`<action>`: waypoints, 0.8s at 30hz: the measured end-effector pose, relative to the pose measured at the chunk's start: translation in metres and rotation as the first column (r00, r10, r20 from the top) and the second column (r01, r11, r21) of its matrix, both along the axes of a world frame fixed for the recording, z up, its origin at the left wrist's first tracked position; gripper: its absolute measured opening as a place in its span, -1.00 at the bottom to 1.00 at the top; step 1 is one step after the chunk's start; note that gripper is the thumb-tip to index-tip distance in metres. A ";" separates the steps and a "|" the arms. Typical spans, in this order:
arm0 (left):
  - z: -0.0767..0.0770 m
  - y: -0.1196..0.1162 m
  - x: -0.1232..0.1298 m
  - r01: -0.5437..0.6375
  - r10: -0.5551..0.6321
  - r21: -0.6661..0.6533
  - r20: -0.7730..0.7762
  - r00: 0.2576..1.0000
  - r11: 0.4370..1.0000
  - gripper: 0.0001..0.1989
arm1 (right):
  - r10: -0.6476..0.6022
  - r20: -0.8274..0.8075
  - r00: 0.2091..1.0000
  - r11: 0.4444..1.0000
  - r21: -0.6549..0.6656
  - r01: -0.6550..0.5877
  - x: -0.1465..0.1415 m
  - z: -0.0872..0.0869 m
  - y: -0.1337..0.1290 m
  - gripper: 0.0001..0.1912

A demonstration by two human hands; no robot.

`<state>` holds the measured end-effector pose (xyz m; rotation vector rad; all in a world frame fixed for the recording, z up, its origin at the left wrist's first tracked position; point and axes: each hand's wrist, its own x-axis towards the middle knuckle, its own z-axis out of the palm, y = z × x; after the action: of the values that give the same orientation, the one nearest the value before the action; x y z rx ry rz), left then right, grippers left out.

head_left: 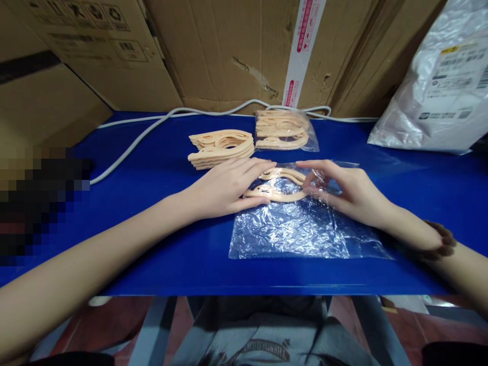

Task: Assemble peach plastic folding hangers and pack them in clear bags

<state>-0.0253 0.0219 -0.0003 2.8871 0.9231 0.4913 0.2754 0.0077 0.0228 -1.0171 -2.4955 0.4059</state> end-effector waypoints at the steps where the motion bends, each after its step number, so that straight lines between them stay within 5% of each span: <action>1: 0.000 0.000 0.000 -0.008 0.008 0.001 0.004 1.000 1.000 -0.35 | -0.023 0.009 1.000 1.000 0.014 0.023 0.001 0.002 0.000 -0.56; 24: 0.001 0.001 -0.001 -0.006 0.009 -0.078 0.039 0.999 0.997 -0.37 | 0.028 0.060 0.998 1.000 -0.013 -0.028 0.006 0.002 0.006 -0.63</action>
<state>-0.0262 0.0233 0.0007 2.7950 0.9265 0.4997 0.2811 0.0135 0.0249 -1.0142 -2.5662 0.4047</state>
